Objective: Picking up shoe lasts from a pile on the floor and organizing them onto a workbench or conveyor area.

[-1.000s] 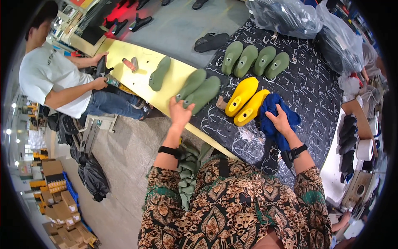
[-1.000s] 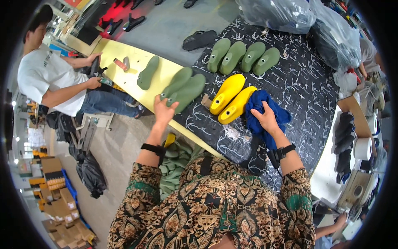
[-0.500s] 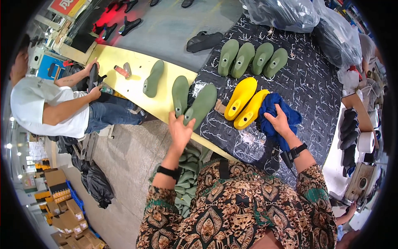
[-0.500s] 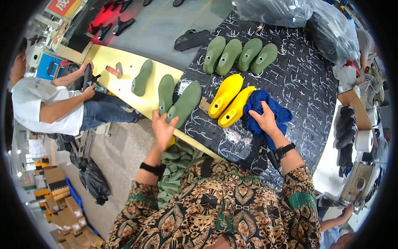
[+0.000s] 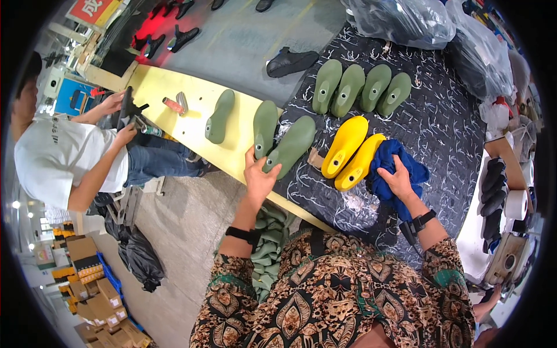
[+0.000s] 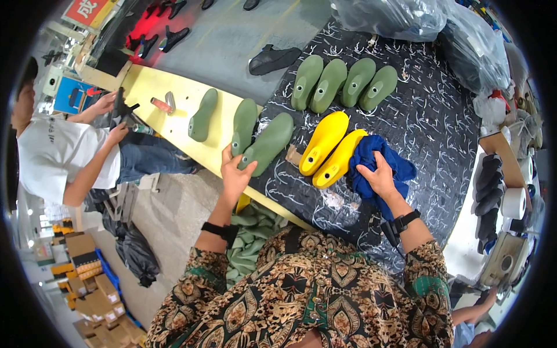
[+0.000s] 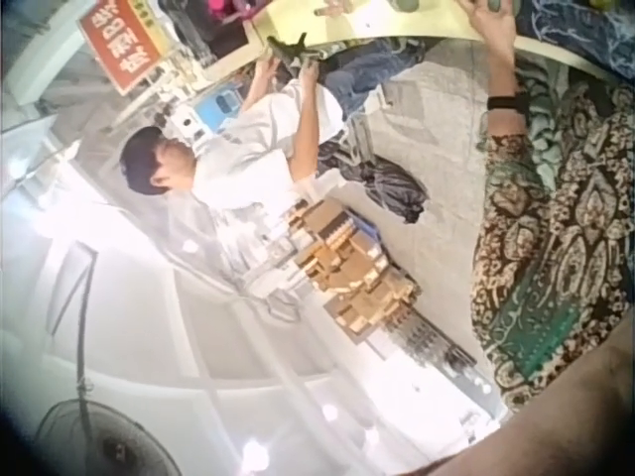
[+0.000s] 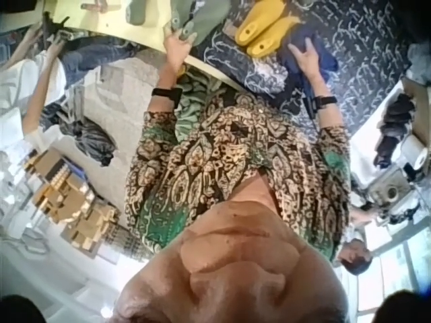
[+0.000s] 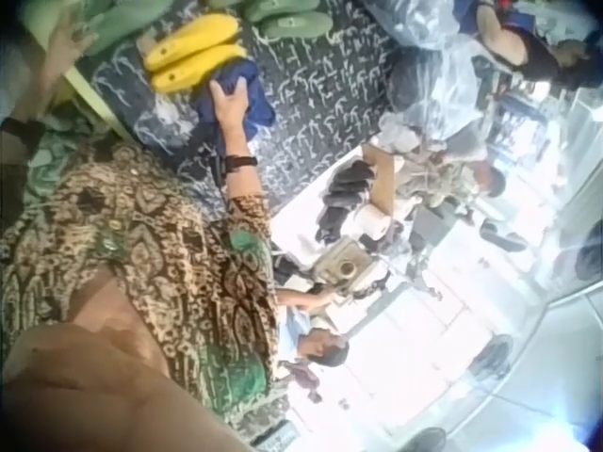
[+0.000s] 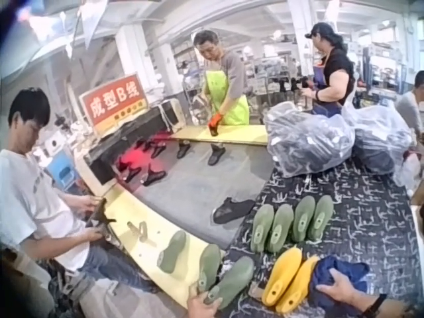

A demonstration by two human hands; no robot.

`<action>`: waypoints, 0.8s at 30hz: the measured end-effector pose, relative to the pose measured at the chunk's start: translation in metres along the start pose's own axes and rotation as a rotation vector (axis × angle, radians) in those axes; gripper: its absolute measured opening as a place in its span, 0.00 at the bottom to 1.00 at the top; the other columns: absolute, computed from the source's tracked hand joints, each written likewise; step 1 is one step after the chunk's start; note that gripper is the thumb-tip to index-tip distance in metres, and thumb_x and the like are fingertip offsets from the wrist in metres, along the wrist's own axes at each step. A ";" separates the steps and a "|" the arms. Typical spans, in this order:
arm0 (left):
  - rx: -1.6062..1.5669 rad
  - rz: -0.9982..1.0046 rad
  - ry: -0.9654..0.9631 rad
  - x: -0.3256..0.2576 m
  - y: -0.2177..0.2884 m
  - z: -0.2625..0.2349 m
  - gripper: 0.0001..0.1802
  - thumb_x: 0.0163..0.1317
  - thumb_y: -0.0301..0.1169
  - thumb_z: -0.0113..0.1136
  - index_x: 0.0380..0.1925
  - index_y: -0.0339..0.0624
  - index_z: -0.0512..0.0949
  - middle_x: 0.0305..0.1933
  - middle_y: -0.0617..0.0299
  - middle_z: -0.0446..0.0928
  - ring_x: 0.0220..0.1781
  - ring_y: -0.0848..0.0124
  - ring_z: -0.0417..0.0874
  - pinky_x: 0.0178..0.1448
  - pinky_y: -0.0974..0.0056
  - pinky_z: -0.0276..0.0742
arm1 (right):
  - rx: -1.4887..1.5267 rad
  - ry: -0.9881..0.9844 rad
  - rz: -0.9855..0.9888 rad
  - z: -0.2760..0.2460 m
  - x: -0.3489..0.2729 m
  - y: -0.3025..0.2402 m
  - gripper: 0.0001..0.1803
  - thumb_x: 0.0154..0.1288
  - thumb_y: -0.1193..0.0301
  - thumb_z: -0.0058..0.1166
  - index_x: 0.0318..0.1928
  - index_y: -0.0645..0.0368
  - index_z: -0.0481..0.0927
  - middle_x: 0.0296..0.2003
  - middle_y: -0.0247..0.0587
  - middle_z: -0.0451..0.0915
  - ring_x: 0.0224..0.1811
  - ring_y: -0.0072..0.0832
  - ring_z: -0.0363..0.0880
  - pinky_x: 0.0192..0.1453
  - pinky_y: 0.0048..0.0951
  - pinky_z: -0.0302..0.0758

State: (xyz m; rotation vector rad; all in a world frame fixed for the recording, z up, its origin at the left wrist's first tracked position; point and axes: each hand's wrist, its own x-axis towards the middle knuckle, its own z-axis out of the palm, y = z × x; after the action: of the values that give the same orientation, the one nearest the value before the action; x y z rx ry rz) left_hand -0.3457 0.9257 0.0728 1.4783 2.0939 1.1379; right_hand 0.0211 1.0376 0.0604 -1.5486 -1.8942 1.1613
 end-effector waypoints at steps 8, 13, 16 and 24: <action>-0.006 0.096 -0.018 -0.055 0.040 0.031 0.17 0.42 0.25 0.67 0.33 0.26 0.78 0.55 0.43 0.66 0.52 0.51 0.72 0.54 0.58 0.69 | -0.016 0.003 0.045 -0.001 -0.003 0.014 0.32 0.51 0.62 0.64 0.53 0.67 0.68 0.46 0.51 0.75 0.50 0.35 0.74 0.55 0.30 0.68; -0.064 0.038 0.037 -0.049 0.032 0.035 0.17 0.43 0.26 0.69 0.33 0.29 0.77 0.58 0.45 0.62 0.57 0.52 0.69 0.58 0.57 0.67 | -0.034 0.009 0.042 0.005 0.005 0.019 0.33 0.51 0.63 0.64 0.53 0.69 0.68 0.47 0.52 0.75 0.50 0.34 0.74 0.56 0.29 0.67; -0.032 0.097 0.013 -0.022 0.030 0.003 0.23 0.49 0.26 0.66 0.45 0.32 0.72 0.61 0.46 0.56 0.61 0.50 0.63 0.63 0.51 0.60 | 0.081 -0.019 0.036 -0.009 0.005 0.009 0.31 0.51 0.64 0.64 0.52 0.67 0.69 0.46 0.50 0.76 0.49 0.34 0.75 0.54 0.29 0.68; 0.507 -0.417 0.175 0.103 -0.116 -0.066 0.25 0.50 0.26 0.60 0.48 0.31 0.65 0.46 0.38 0.70 0.49 0.42 0.71 0.52 0.51 0.68 | 0.041 -0.015 -0.024 -0.005 0.010 0.014 0.28 0.48 0.65 0.66 0.48 0.66 0.71 0.43 0.52 0.77 0.47 0.39 0.76 0.53 0.32 0.70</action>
State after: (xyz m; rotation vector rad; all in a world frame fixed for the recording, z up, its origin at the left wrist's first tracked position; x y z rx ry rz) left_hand -0.5044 0.9753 0.0423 1.0580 2.7879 0.6230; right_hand 0.0303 1.0494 0.0504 -1.4959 -1.8811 1.1973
